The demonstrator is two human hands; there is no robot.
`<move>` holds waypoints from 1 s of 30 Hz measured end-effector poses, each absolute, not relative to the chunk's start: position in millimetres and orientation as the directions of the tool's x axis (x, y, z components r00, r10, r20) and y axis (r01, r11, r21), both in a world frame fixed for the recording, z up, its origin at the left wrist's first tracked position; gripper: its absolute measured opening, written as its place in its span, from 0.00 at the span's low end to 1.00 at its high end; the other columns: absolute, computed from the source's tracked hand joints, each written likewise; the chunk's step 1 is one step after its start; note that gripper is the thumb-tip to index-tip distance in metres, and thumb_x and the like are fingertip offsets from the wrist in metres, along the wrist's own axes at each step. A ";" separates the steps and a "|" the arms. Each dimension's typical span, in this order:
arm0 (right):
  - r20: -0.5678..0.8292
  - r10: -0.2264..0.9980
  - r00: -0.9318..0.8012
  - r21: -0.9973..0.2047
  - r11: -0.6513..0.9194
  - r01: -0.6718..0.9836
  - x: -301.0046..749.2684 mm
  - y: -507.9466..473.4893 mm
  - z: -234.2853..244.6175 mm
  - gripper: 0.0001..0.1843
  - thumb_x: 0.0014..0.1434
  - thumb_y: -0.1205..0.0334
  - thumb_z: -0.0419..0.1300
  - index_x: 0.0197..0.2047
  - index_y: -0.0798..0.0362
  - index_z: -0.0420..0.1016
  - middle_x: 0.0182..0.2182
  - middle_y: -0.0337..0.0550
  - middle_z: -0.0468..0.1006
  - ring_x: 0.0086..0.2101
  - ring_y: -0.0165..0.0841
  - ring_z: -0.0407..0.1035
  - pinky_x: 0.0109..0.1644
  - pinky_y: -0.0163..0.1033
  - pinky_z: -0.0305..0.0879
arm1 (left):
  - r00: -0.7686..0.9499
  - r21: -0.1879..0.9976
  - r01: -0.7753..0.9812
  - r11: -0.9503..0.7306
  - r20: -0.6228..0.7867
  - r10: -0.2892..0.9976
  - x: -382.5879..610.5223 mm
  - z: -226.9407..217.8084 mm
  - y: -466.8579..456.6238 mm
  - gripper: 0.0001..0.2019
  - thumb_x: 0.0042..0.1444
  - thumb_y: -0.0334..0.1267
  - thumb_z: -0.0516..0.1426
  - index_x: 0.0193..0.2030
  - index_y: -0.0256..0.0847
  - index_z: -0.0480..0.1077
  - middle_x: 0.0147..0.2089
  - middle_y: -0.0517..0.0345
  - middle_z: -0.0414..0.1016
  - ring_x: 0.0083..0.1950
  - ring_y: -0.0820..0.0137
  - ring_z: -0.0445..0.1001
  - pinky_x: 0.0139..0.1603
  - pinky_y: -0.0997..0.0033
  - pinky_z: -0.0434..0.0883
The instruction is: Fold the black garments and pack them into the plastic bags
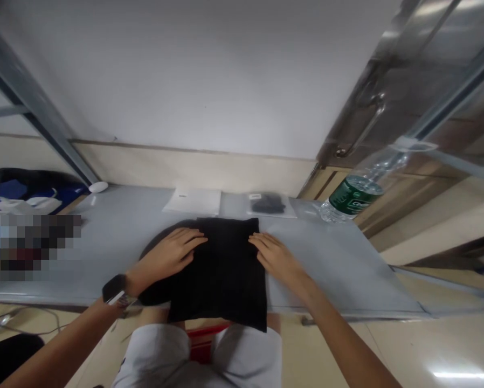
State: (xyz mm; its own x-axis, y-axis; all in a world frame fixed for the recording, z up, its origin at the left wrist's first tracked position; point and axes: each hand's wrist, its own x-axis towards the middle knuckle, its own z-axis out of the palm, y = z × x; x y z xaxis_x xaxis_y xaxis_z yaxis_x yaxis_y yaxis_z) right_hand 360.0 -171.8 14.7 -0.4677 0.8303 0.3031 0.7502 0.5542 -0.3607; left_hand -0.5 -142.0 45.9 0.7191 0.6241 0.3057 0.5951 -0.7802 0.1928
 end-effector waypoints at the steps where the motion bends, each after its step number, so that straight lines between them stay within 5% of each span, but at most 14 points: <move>1: 0.316 0.842 -0.438 -0.383 0.535 0.753 361.1 -167.4 13.5 0.24 0.68 0.69 0.51 0.62 0.46 0.78 0.60 0.48 0.82 0.64 0.44 0.73 0.73 0.60 0.67 | 0.708 0.235 0.586 -0.775 0.316 0.632 0.5 47.3 -138.3 0.23 0.66 0.25 0.54 0.64 0.45 0.75 0.62 0.49 0.80 0.65 0.59 0.77 0.72 0.49 0.69; 6: 0.388 0.911 -0.138 -0.590 0.361 0.723 358.7 -142.5 38.5 0.14 0.69 0.59 0.54 0.52 0.47 0.78 0.44 0.47 0.84 0.46 0.44 0.80 0.55 0.51 0.77 | 0.515 0.554 0.546 -0.628 0.370 0.773 2.5 75.0 -115.2 0.14 0.71 0.36 0.52 0.57 0.43 0.76 0.56 0.51 0.83 0.56 0.61 0.80 0.63 0.56 0.76; 10: 0.420 0.900 0.121 -0.799 0.303 0.519 347.6 -129.2 81.2 0.13 0.67 0.50 0.59 0.50 0.47 0.77 0.33 0.41 0.78 0.35 0.37 0.75 0.40 0.41 0.73 | 0.219 0.753 0.453 -0.478 0.426 0.878 9.4 108.0 -103.5 0.11 0.70 0.42 0.53 0.52 0.41 0.73 0.46 0.54 0.80 0.46 0.65 0.79 0.50 0.64 0.78; 16: 0.026 0.990 0.138 -0.990 0.006 0.141 338.0 -133.7 85.7 0.18 0.61 0.51 0.65 0.53 0.45 0.76 0.35 0.42 0.82 0.34 0.38 0.77 0.33 0.38 0.72 | 0.147 0.865 0.446 -0.230 0.182 0.972 15.3 103.4 -107.9 0.11 0.69 0.43 0.56 0.54 0.43 0.72 0.39 0.58 0.78 0.35 0.66 0.76 0.36 0.67 0.77; 21: -0.257 0.957 0.137 -0.965 -0.263 0.027 335.5 -148.0 40.8 0.14 0.57 0.59 0.67 0.48 0.47 0.79 0.31 0.40 0.82 0.29 0.35 0.76 0.28 0.36 0.71 | 0.245 0.742 0.657 -0.131 -0.046 0.968 7.5 71.6 -119.5 0.15 0.67 0.40 0.59 0.58 0.43 0.69 0.44 0.54 0.80 0.31 0.65 0.79 0.31 0.66 0.76; 26: -0.296 0.933 0.205 -0.955 -0.294 -0.041 334.5 -165.3 29.6 0.13 0.60 0.52 0.70 0.45 0.48 0.79 0.32 0.37 0.81 0.27 0.32 0.76 0.25 0.33 0.70 | 0.275 0.286 0.878 -0.383 0.354 0.894 27.8 78.5 -148.9 0.12 0.72 0.36 0.56 0.58 0.40 0.74 0.55 0.43 0.80 0.54 0.53 0.81 0.53 0.54 0.78; 30: -0.352 0.928 0.125 -0.936 -0.350 -0.041 339.8 -175.8 37.9 0.19 0.56 0.51 0.75 0.46 0.50 0.79 0.33 0.39 0.82 0.28 0.33 0.77 0.27 0.34 0.74 | 0.635 0.171 0.684 -0.709 0.339 0.695 57.7 74.7 -175.0 0.24 0.75 0.45 0.55 0.74 0.42 0.65 0.70 0.45 0.75 0.70 0.51 0.72 0.70 0.48 0.70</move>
